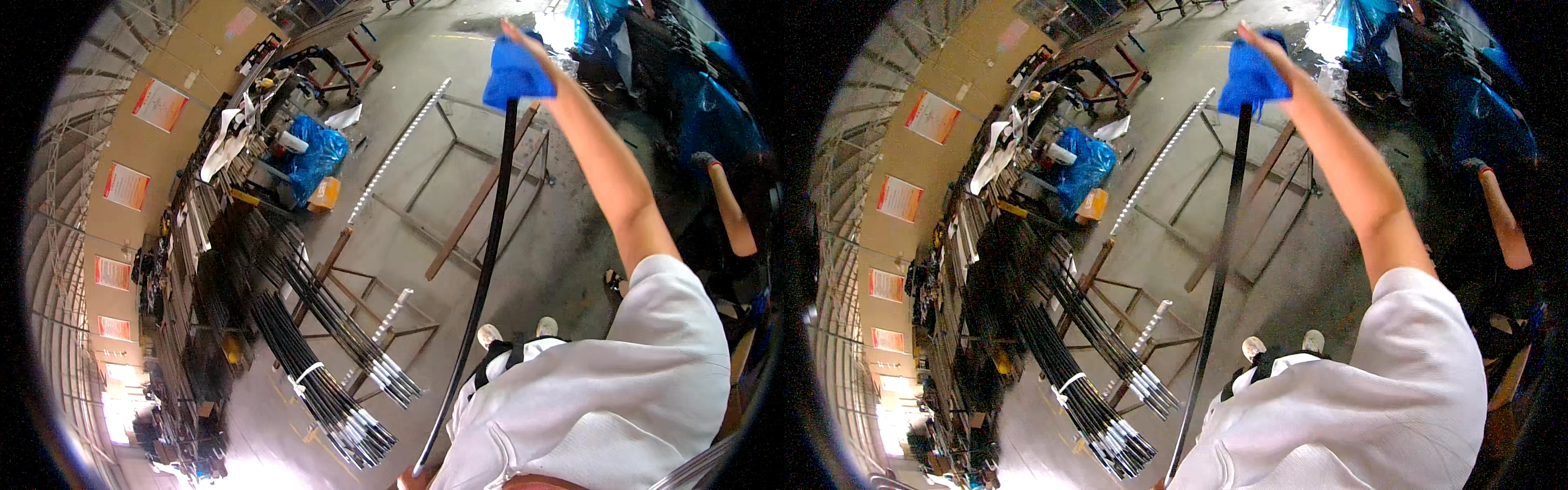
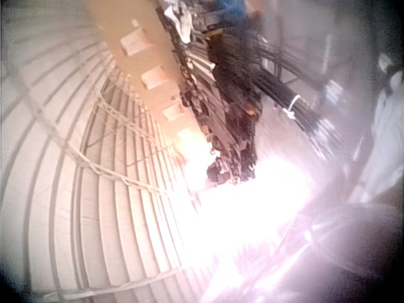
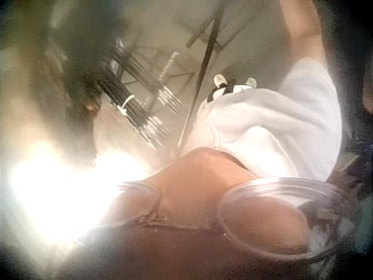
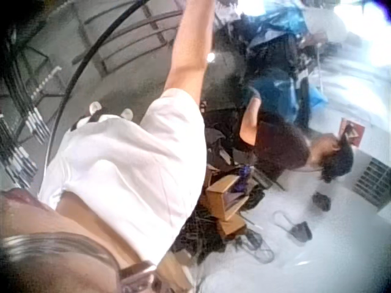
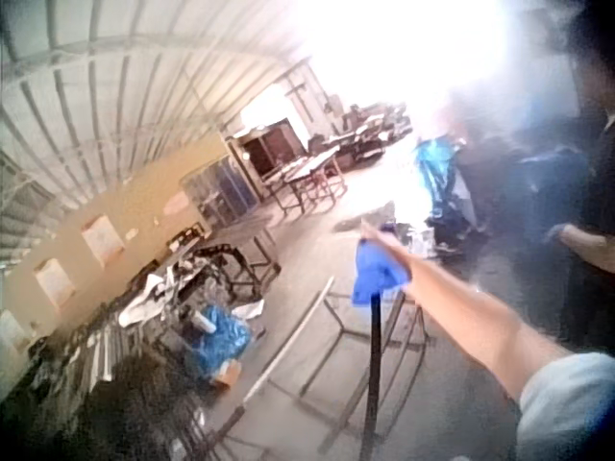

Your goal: The person receives a long metal pole from another person and wipes it down with a blue cloth before placing it onto a storage rack with other poles.

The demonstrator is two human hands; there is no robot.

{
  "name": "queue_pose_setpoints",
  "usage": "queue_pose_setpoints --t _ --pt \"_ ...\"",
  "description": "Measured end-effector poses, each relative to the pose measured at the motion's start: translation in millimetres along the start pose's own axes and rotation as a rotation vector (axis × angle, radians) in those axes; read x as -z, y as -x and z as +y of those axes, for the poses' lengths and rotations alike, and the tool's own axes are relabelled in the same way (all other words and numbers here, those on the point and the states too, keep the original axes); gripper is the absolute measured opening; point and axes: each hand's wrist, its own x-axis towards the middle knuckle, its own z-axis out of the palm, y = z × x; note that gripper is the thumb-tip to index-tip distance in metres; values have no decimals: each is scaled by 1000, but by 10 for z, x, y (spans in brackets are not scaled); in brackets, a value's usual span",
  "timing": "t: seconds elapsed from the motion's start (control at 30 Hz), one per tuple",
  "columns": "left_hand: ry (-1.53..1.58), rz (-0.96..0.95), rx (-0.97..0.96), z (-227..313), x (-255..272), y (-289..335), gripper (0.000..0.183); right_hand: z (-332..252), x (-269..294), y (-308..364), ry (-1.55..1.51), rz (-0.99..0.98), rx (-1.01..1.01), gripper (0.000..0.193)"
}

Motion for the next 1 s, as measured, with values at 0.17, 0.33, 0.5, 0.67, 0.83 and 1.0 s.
queue_pose_setpoints --t 0.17,0.33,0.5,0.67,0.83,1.0 --pt "291 -124 -46 546 461 268 32 -86 -76 -434 -643 -1192 -367 38" --pt "246 -168 178 900 268 -81 32 274 -513 -424 -563 94 55 23" --pt "275 14 241 533 -94 -100 33 33 -35 -493 -557 15 178 18" --pt "361 109 164 686 -21 97 30 490 160 -269 -287 -14 -14 25" --pt "198 -76 135 833 6 94 26 419 -424 285 -384 -128 -32 22" --pt "494 9 53 192 -323 428 23 -207 -473 -218 -454 -403 -64 31"
